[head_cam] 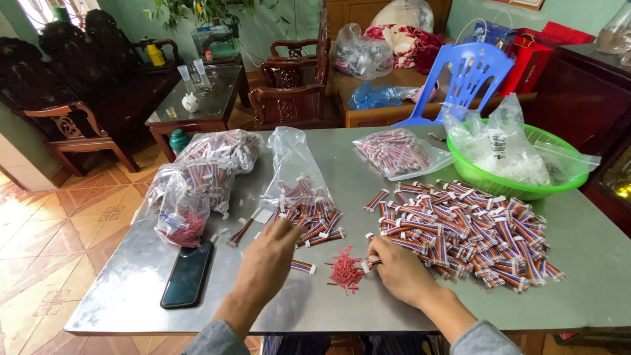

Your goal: Sorting and bagging small electronic ribbon cable assemblies on a metal table.

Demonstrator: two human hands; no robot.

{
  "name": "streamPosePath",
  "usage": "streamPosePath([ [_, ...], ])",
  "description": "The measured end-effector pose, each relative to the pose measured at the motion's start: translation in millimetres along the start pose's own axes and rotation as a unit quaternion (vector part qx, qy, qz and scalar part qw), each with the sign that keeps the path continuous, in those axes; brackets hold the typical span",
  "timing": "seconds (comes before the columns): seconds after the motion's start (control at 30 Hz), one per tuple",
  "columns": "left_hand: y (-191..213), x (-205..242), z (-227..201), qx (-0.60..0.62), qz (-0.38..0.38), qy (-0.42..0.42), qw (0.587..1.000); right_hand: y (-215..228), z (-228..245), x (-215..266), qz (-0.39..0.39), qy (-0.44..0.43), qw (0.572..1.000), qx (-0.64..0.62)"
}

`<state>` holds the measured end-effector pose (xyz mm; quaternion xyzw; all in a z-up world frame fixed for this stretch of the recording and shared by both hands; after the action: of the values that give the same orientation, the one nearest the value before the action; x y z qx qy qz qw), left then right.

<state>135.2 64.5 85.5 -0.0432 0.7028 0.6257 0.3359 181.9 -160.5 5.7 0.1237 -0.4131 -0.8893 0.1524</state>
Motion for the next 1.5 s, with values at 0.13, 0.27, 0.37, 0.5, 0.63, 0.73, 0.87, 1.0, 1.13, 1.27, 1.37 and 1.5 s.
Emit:
streamPosePath([
  [0.13, 84.8, 2.6, 8.4, 0.093, -0.226, 0.089, 0.966, 21.3, 4.4, 8.8, -0.061, -0.053, 0.987, -0.135],
  [0.27, 57.2, 25.3, 21.8, 0.282, -0.199, 0.297, 0.89, 32.8, 5.5, 25.4, -0.101, -0.064, 0.974, -0.194],
  [0.37, -20.0, 52.8, 18.0, 0.552, -0.158, 0.422, 0.701, 43.0, 21.0, 41.5, -0.161, 0.037, 0.972, -0.166],
  [0.5, -69.8, 77.3, -16.9, 0.665, -0.118, 0.492, 0.55, 50.3, 67.9, 65.0, -0.167, 0.075, 0.954, -0.237],
  [0.63, -74.6, 80.5, -54.0, 0.72, -0.069, 0.52, 0.454, 44.4, 97.8, 74.3, -0.163, 0.184, 0.944, -0.221],
  [0.73, -80.9, 81.5, -63.7, 0.725, -0.053, 0.512, 0.459, 32.2, 99.6, 76.8, -0.171, 0.185, 0.954, -0.164],
  [0.87, -79.0, 77.3, -69.4, 0.73, -0.032, 0.49, 0.476, 20.1, 97.3, 76.6, -0.187, 0.216, 0.954, -0.089],
  [1.0, -86.1, 79.9, -72.5, 0.731, -0.019, 0.489, 0.476, 10.8, 92.9, 76.3, -0.186, 0.212, 0.958, -0.043],
  [1.13, -89.8, 77.5, -75.5, 0.752, 0.002, 0.475, 0.457, 9.0, 92.2, 73.2, -0.181, 0.207, 0.954, -0.116],
  [1.27, -86.4, 73.5, -78.0, 0.771, 0.021, 0.454, 0.446, 7.0, 101.6, 77.4, -0.169, 0.259, 0.944, -0.114],
  [1.37, -85.8, 73.5, -76.9, 0.783, -0.016, 0.457, 0.423, 9.5, 98.4, 68.6, -0.075, 0.154, 0.969, -0.178],
  [1.5, -96.8, 82.4, -71.4, 0.752, -0.026, 0.479, 0.452, 1.4, 75.1, 61.6, -0.068, 0.099, 0.984, -0.13],
])
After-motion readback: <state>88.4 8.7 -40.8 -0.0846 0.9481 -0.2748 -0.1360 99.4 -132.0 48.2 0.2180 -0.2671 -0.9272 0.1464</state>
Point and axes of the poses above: each hand's wrist, its own x-axis away from the middle knuckle, its own y-axis out of the back of the hand, z = x × y, the point moved 9 cm from there along -x, towards the middle knuckle, and after that the axes turned 8 degrees about -x, right-handed, at the moved point
